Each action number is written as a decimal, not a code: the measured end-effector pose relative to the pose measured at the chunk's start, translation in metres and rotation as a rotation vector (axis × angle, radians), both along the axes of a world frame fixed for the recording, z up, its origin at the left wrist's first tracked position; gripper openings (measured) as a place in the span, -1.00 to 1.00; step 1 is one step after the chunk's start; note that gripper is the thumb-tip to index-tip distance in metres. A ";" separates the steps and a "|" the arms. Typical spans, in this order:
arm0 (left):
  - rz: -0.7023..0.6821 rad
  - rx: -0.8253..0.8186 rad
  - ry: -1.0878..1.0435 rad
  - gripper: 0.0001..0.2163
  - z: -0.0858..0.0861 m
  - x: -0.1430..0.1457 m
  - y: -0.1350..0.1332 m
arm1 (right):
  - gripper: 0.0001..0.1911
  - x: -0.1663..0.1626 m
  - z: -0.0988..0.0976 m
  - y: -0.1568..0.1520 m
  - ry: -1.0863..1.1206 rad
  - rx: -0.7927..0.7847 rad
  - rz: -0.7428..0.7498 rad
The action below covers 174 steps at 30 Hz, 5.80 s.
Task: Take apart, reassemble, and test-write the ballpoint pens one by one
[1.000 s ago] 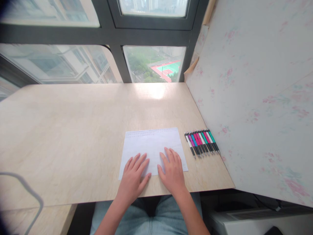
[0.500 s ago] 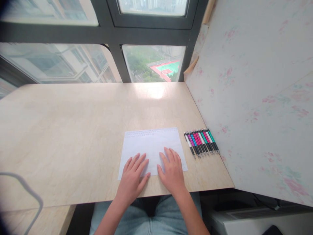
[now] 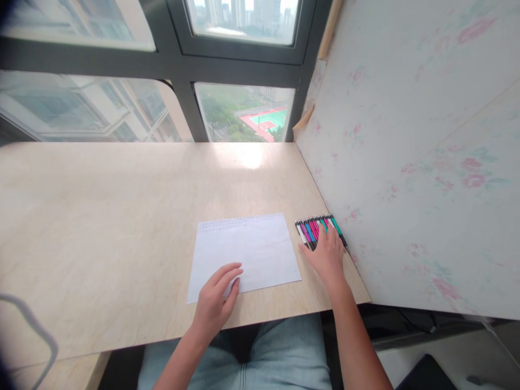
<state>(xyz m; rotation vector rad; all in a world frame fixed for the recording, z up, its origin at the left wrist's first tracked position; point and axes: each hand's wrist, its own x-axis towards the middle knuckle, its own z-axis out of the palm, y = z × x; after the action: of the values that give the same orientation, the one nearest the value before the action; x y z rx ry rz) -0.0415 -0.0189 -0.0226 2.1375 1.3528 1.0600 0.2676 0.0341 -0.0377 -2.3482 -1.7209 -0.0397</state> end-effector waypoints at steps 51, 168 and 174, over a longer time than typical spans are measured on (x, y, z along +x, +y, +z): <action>0.105 -0.779 -1.665 -0.73 0.031 0.010 0.071 | -0.73 -0.209 0.066 0.057 1.016 -0.088 0.353; 0.206 -0.859 -0.886 -0.61 0.024 -0.006 -0.012 | -0.69 -0.183 0.028 -0.045 1.445 -0.132 0.253; 0.532 -0.448 -0.471 -0.60 0.020 -0.072 -0.002 | -0.79 -0.199 0.029 -0.064 1.254 -0.221 0.405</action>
<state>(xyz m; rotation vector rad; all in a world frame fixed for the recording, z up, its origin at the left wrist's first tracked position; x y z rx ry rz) -0.1132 -0.0205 -0.0025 1.1416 1.7423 1.2033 0.0686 -0.0300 -0.0090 -1.3930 -1.4136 1.3894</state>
